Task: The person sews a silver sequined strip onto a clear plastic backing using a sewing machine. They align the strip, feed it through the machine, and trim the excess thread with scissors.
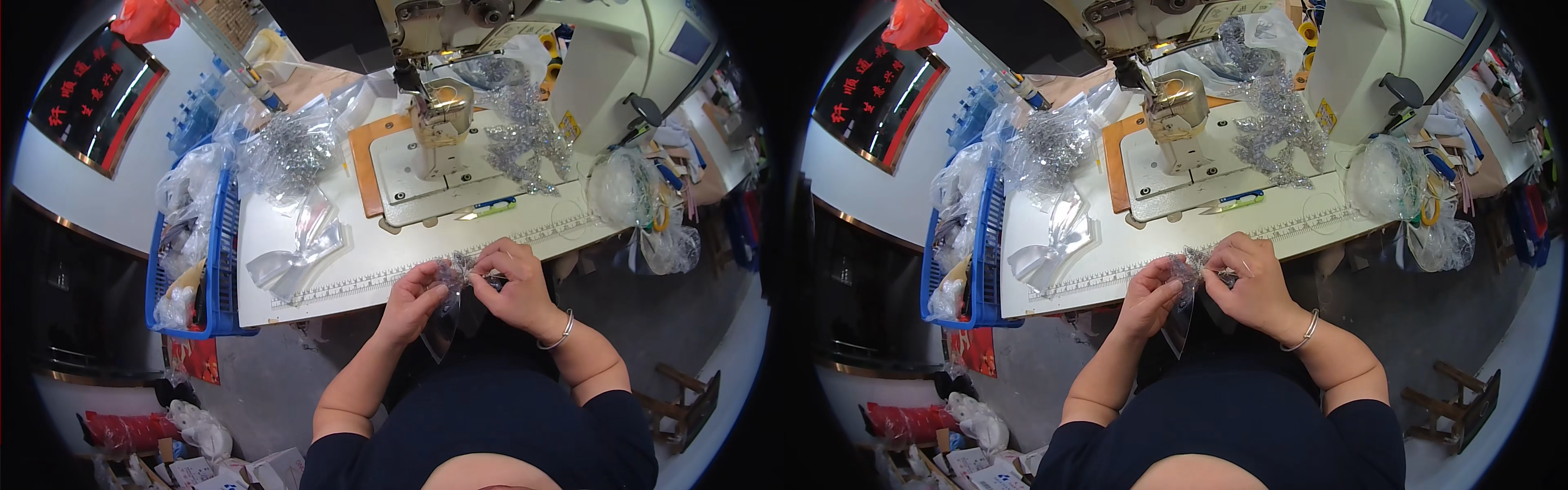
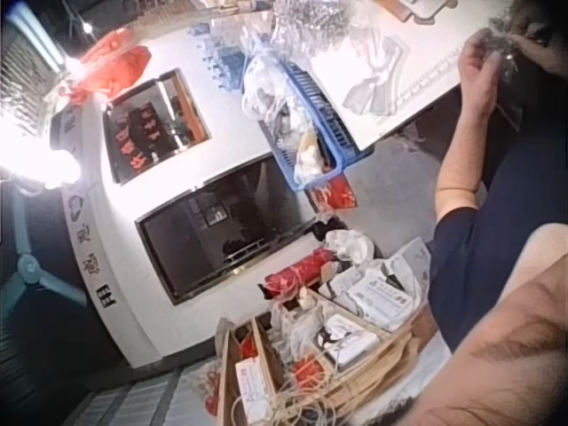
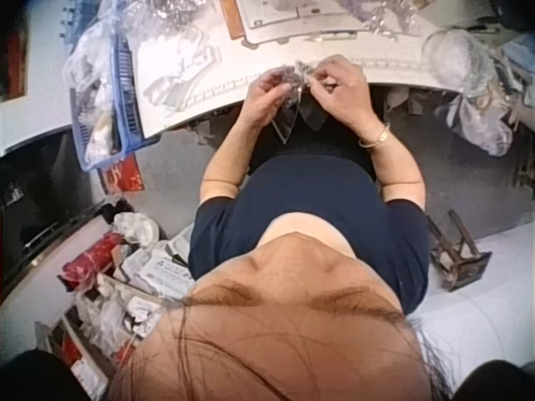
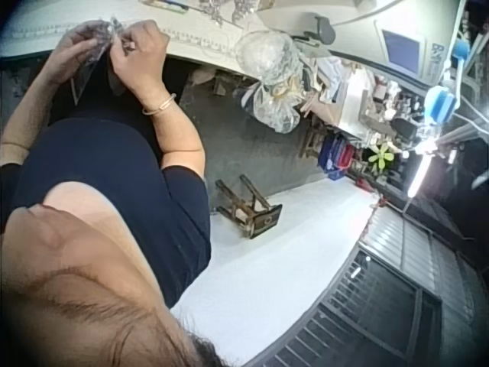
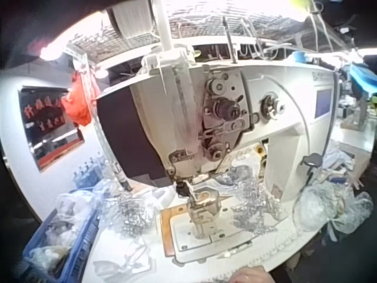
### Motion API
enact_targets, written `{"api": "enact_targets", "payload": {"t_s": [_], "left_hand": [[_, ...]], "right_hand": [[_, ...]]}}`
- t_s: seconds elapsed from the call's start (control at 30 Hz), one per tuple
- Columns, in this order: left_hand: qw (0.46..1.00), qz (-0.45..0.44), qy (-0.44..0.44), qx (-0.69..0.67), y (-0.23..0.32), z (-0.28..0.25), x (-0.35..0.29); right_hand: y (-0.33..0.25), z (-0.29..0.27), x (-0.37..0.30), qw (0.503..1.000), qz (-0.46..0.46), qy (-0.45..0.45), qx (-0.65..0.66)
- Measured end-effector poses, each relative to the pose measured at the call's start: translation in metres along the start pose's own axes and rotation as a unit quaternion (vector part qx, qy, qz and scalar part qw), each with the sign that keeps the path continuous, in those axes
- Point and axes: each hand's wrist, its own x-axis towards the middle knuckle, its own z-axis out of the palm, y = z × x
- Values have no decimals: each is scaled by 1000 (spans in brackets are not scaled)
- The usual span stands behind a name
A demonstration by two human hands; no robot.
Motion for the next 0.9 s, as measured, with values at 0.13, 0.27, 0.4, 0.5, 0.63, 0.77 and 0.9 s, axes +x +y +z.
{"api": "enact_targets", "payload": {"t_s": [0.13, 0.27, 0.4, 0.5, 0.63, 0.77, 0.9], "left_hand": [[1000, 1, -2, -5, -1, -1, 0], [1000, 6, -6, -15, -3, -3, -1], [996, 22, -67, -59, -6, -9, -4], [990, 34, -117, -73, -2, -9, -9], [988, 71, -128, 46, 1, -8, -13], [977, 76, -106, 169, 8, -1, -18], [984, 13, -165, 70, 32, -3, -22]], "right_hand": [[1, 1, -2, 1000, 7, 4, -3], [-1, 1, -2, 1000, 14, 0, -5], [-1, 3, -3, 1000, 13, 10, -20], [-2, 4, -3, 999, -1, 28, -39], [0, 8, -4, 996, -33, 45, -64], [-3, 9, -3, 993, -56, 60, -79], [-4, 5, -1, 994, -57, 66, -67]]}}
